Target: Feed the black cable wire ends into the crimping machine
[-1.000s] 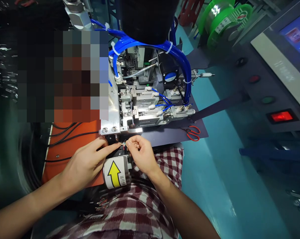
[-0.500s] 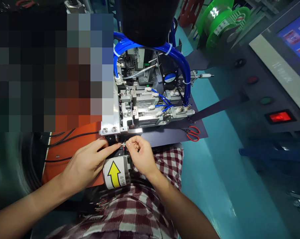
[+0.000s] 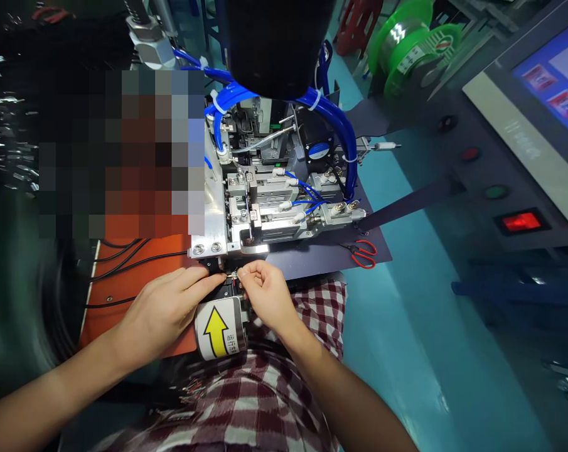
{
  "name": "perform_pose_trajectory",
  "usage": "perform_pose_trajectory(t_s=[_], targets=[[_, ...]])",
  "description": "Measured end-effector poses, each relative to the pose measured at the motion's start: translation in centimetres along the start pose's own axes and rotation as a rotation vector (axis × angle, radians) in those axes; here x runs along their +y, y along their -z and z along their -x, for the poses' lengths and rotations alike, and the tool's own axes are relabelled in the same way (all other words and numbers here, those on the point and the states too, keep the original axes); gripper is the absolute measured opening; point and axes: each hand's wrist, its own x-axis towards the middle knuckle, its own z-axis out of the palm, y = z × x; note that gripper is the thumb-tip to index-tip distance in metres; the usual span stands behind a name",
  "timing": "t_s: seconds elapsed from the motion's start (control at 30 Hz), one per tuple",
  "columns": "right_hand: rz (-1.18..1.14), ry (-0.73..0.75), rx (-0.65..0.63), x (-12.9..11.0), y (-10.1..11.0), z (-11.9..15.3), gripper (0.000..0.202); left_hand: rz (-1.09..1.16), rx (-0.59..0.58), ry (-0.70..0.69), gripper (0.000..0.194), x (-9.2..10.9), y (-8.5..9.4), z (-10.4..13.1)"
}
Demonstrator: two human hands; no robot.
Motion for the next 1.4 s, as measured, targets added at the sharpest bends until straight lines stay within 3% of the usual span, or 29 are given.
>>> perform_pose_trajectory(t_s=[0.1, 0.37, 0.57, 0.83, 1.0, 1.2, 1.4], targets=[[-0.018, -0.002, -0.029, 0.0, 0.4, 0.0, 0.023, 0.025, 0.002, 0.003, 0.027, -0.1, 0.0, -0.1], [0.036, 0.168, 0.13, 0.3, -0.7, 0.0, 0.016, 0.04, 0.013, 0.0, 0.025, -0.2, -0.1, -0.1], [0.298, 0.387, 0.229, 0.9, -1.0, 0.4, 0.011, 0.063, 0.008, 0.018, 0.025, -0.1, -0.2, -0.1], [0.092, 0.155, 0.147, 0.4, -0.7, 0.1, 0.015, 0.089, -0.011, 0.027, 0.027, -0.2, 0.1, -0.1], [-0.122, -0.056, 0.023, 0.1, -0.4, -0.6, 0.018, 0.134, -0.015, 0.04, 0.029, -0.4, 0.3, -0.3], [-0.152, -0.074, 0.041, 0.7, 0.1, -0.8, 0.021, 0.19, -0.008, 0.04, 0.027, -0.5, 0.6, -0.4], [-0.028, 0.017, 0.106, 1.2, -0.2, 1.0, 0.023, 0.184, -0.018, 0.043, 0.028, -0.5, 0.6, -0.5]])
